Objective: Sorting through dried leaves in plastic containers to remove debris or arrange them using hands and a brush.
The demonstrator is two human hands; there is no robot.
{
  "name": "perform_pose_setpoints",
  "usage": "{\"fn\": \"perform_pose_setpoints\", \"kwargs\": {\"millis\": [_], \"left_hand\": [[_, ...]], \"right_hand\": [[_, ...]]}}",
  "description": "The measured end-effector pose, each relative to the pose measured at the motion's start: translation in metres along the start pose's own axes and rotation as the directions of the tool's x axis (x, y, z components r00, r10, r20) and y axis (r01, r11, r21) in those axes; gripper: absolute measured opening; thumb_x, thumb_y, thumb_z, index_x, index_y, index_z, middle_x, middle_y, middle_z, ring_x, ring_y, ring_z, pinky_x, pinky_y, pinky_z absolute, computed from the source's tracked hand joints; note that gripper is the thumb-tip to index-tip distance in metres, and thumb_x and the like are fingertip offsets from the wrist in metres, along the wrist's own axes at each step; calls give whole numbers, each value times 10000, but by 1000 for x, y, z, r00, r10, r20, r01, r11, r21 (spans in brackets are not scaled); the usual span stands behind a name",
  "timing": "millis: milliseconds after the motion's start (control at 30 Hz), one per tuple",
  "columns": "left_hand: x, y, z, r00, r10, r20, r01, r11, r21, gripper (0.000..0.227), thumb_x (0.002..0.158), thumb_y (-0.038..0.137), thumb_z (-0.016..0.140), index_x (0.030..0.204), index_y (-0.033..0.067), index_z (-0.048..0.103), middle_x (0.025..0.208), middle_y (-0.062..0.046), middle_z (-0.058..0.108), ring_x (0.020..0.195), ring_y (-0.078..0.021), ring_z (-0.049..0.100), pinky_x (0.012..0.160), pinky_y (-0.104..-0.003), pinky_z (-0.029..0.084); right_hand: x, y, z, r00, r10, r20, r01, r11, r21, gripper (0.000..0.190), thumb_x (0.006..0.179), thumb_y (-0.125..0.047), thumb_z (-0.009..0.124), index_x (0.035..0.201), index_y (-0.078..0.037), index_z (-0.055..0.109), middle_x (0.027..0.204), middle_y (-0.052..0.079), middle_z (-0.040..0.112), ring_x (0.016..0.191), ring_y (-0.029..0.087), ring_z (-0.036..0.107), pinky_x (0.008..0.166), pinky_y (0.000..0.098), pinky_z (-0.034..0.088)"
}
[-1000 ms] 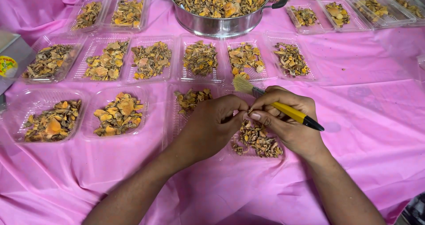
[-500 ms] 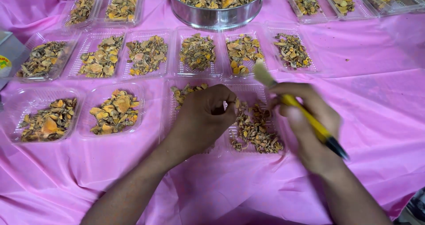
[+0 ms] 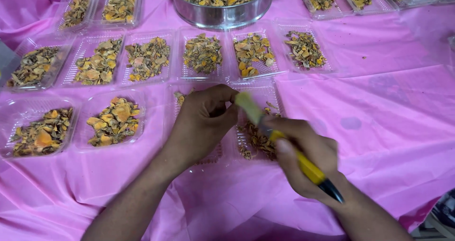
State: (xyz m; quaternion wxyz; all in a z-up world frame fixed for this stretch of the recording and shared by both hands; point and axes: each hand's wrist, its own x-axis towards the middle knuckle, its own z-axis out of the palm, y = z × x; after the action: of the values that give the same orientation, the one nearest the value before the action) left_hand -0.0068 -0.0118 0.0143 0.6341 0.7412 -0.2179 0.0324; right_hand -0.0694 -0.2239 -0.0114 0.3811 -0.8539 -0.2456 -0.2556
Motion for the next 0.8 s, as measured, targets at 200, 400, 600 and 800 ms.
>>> {"fn": "perform_pose_setpoints", "kwargs": {"millis": [200, 400, 600, 800], "left_hand": [[0, 0, 0, 998, -51, -40, 54, 996, 76, 185, 907, -24, 588, 804, 115, 652, 660, 70, 488, 595, -26, 366, 521, -231, 269], [1, -6, 0, 988, -105, -113, 107, 994, 16, 146, 918, -3, 606, 866, 112, 679, 669, 82, 487, 594, -7, 356, 510, -215, 271], [0, -3, 0, 990, -77, -114, 83, 996, 45, 148, 940, 11, 613, 877, 117, 695, 642, 80, 467, 585, -14, 340, 507, -225, 259], [0, 6, -2, 985, -124, -118, 137, 986, 100, 105, 918, 54, 616, 872, 114, 689, 689, 52, 546, 581, -34, 392, 507, -231, 310]], "right_hand": [[0, -4, 3, 940, -104, -323, 112, 994, 6, 294, 1032, -136, 482, 1128, 99, 629, 1090, 209, 750, 806, 194, 769, 671, 224, 576], [8, -5, 11, 976, -213, -37, 215, 975, 52, 188, 1011, -64, 507, 1105, 27, 642, 992, 101, 733, 804, 181, 753, 776, 257, 606], [-21, 15, 33, 962, 264, 74, -270, 957, 108, 406, 948, -81, 577, 1352, -70, 619, 1392, 71, 652, 1240, 132, 620, 1134, 206, 392], [-6, 0, 17, 896, -182, -404, 167, 983, -72, 317, 1063, -161, 456, 1108, 94, 638, 1005, 214, 749, 842, 264, 791, 683, 259, 612]]}}
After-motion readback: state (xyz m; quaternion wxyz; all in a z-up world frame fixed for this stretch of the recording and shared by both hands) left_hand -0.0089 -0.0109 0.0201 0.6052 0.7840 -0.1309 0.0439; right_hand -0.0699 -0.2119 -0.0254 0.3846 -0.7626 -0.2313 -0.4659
